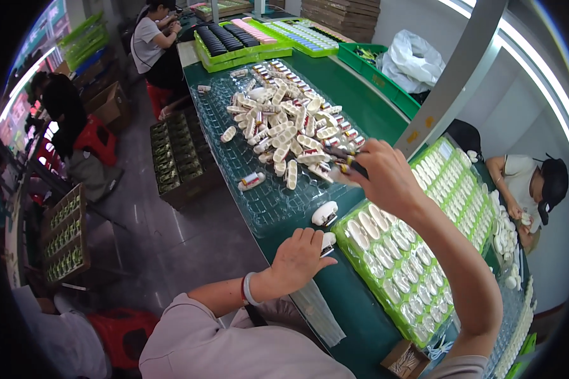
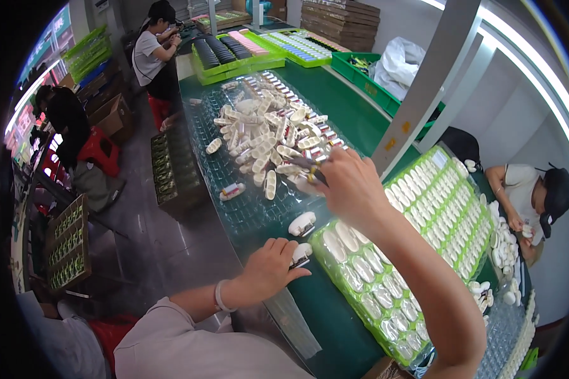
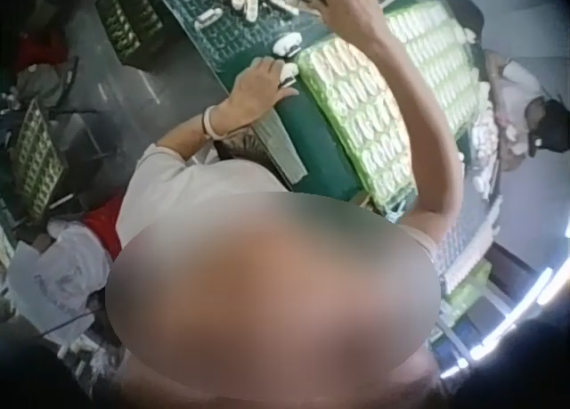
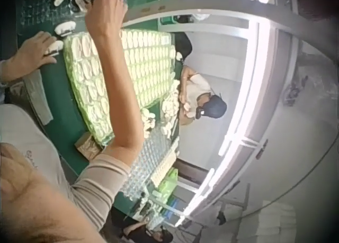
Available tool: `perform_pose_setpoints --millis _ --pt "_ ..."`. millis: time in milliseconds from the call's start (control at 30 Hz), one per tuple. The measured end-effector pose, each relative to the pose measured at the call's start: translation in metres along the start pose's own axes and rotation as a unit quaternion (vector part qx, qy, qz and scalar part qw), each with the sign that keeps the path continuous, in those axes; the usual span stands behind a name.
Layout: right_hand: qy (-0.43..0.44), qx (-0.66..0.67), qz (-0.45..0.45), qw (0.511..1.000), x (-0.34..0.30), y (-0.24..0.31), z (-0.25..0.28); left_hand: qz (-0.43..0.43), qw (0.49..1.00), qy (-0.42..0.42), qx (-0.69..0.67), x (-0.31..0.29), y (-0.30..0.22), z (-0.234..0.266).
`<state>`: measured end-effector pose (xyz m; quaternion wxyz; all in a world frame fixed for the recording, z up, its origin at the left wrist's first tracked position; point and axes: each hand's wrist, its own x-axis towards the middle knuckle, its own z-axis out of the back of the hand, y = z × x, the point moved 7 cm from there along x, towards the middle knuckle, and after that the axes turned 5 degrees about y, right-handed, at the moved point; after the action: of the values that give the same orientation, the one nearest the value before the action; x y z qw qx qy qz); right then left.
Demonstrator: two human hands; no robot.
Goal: The person assembles small plastic housings for electronic devices on a production line, using pliers and tweezers to manipulate electronic components and wires into the plastic housings.
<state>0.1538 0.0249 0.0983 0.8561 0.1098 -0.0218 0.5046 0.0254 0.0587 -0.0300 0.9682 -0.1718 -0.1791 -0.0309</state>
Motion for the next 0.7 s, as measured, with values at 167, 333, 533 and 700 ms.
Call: perform_pose_setpoints --millis 167,333,533,700 --pt "-0.284 -0.087 -0.023 0.955 0.085 0.012 0.036 0.006 0.998 0.049 -0.039 0.011 0.003 -0.017" --pt "-0.187 0.009 -0.015 0.982 0.065 -0.002 0.013 0.015 0.99 0.102 -0.097 0.005 0.014 -0.019" --pt "-0.081 0.081 -0.059 0.992 -0.082 -0.003 -0.013 0.041 0.896 0.277 -0.344 -0.011 0.027 -0.023" --pt "-0.027 0.141 -0.257 0.956 -0.176 -0.004 -0.004 0.081 0.665 0.47 -0.574 0.001 -0.008 -0.018"
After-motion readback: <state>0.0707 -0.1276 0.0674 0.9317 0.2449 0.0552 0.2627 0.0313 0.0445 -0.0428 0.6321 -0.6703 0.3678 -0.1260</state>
